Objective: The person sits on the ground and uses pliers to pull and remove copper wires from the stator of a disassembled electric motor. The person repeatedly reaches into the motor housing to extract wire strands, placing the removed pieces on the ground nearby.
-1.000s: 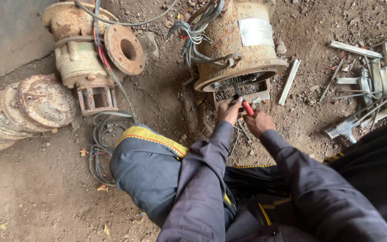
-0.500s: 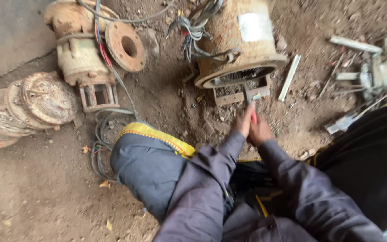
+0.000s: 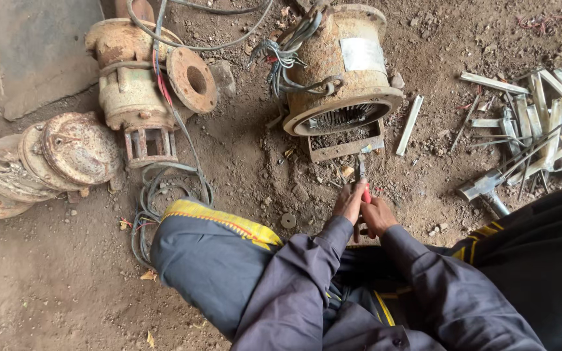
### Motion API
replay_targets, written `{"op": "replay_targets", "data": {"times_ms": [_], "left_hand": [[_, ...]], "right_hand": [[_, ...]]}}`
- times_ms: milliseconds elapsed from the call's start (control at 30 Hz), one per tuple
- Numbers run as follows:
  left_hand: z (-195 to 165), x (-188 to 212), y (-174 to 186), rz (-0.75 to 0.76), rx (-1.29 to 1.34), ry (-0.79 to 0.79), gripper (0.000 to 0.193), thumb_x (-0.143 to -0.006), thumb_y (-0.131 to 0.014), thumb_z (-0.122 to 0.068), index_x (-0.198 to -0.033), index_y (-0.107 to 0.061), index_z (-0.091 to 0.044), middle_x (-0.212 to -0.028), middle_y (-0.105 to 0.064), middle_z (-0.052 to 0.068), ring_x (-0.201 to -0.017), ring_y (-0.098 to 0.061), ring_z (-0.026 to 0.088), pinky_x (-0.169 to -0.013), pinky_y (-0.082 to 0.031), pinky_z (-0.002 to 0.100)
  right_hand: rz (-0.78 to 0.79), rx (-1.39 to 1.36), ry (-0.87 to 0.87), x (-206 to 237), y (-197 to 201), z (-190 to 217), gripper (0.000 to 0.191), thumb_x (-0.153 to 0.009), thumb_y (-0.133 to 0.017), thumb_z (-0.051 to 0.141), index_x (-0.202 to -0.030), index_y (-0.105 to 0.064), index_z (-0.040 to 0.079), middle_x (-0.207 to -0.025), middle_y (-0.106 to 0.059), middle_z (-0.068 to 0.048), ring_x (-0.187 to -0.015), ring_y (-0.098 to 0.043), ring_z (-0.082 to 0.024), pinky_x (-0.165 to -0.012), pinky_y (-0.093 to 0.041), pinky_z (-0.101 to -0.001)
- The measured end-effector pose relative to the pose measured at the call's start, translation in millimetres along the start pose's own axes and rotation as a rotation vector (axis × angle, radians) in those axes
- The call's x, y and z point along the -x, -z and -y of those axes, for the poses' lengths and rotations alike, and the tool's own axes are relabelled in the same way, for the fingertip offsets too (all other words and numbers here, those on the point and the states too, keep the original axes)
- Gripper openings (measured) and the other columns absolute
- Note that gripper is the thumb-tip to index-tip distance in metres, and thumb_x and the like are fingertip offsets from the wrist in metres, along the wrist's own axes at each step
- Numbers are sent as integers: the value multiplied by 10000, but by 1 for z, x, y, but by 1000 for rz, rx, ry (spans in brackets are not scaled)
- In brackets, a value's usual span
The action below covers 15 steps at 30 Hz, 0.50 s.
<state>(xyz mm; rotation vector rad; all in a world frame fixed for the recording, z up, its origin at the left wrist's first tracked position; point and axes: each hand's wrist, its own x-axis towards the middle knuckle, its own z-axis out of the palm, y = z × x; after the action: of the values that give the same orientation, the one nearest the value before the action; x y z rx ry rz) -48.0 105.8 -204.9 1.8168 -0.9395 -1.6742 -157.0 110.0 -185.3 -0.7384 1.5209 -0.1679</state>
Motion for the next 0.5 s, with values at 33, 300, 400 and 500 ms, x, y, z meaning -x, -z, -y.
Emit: {"op": "replay_targets", "data": {"times_ms": [33, 300, 400, 500], "left_hand": [[2, 4, 2, 4, 36, 20, 673, -984, -461, -715, -987, -592, -54, -977, -619, 100, -869, -629, 275, -757, -537, 447], [-13, 9, 24, 5, 153, 87, 614, -844, -646, -656, -1218, -548, -179, -1116, -668, 158, -980, -643, 345, -785, -559, 519], [-20, 6, 28, -28, 184, 121, 687, -842, -655, -679, -1291, -538, -172, -1181, -678, 153, -1002, -611, 404, -762, -538, 519], [-27, 0, 33, -44, 241, 159, 741, -855, -627, -705, -1371, -510, -186, -1210, -664, 174, -914, -583, 490, -688, -524, 528]], "right_hand": [[-21, 188, 20, -2, 0, -2, 432, -1075, -447, 283, -1170, -671, -74, -902, -740, -177, -558, -599, -259, -567, -564, -417], [-233, 1068, 833, -33, -4, -9, 320, -935, -500, 283, -1033, -736, 90, -955, -712, -150, -711, -680, -242, -661, -610, -400], [-79, 435, 178, -37, -6, 4, 392, -1007, -460, 315, -1052, -726, 31, -908, -730, -166, -705, -687, -265, -681, -609, -411], [-61, 419, 160, -41, -7, 23, 452, -1052, -449, 328, -1052, -732, -23, -883, -748, -189, -700, -689, -298, -696, -601, -427]]}}
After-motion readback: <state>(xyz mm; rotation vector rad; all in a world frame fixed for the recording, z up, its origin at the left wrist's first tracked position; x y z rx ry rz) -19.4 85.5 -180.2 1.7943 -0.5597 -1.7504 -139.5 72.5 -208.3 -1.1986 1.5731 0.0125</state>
